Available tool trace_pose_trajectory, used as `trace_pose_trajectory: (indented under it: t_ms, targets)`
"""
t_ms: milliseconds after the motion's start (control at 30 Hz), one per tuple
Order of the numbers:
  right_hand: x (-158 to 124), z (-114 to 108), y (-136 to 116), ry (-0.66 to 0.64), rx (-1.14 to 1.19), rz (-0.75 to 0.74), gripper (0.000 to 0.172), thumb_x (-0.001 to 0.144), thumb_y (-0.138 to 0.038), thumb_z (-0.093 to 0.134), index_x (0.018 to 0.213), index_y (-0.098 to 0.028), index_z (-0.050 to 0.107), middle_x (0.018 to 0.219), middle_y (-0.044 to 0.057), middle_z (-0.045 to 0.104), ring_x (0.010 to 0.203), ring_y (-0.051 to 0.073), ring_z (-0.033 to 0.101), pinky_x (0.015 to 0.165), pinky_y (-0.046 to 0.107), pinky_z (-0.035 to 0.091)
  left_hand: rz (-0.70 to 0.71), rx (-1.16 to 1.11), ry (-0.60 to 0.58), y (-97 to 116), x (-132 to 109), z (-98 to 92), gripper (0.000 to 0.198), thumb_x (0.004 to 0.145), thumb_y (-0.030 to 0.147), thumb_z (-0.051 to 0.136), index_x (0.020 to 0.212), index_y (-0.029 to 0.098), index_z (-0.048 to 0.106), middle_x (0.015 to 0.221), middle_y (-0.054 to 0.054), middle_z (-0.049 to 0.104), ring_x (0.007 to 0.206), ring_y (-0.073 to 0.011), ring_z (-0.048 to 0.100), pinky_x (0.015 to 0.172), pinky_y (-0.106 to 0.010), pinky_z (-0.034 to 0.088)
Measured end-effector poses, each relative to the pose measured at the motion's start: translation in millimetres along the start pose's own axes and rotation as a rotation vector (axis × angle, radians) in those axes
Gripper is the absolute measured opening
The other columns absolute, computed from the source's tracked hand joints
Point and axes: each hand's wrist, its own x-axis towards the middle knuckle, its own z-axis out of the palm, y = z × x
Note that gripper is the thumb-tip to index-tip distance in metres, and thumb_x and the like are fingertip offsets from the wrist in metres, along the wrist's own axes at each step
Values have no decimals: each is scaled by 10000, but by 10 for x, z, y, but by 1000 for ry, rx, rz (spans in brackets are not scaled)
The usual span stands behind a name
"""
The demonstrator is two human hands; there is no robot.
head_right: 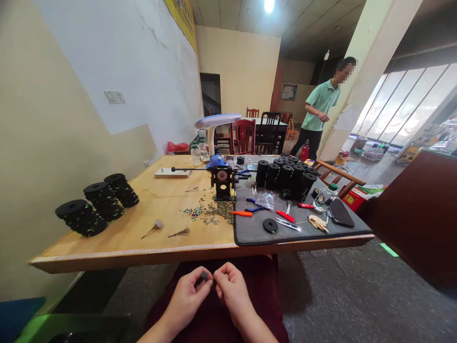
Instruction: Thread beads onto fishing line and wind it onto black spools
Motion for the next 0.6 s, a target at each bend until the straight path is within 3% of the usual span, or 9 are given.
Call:
trace_pose_trajectory:
  t_ms: [200,400,500,600]
  targets:
    - [-2,-12,-40,-72,-38,41,358,671,-482,689,711,-188,490,427,-114,408,379,41,239,400,195,143,-30,-94,-66,-37,14,-22,183,769,288,586,683,157,680,669,-44,688,656,-179,578,621,-242,432]
    - [-9,-26,-57,-81,-227,15,102,636,-227,570,606,-192,480,409,-116,367,384,48,249,403,199,177,-124,-197,-19,-35,52,-121,163,713,270,614,829,167,665,609,28,570,569,-131,478,557,-222,379]
    - [-11,-18,-37,-57,-267,-51,45,600,-191,474,568,-204,446,400,-108,372,380,55,274,398,196,200,-142,-260,-11,-31,63,-107,224,770,381,573,800,172,647,593,30,545,525,-122,455,506,-218,355]
    - [-17,-16,-10,-51,-272,-73,32,578,-192,422,554,-212,429,380,-106,376,360,59,284,386,195,204,-114,-222,76,-42,79,-84,306,771,470,580,784,174,655,601,15,563,538,-136,482,502,-225,363]
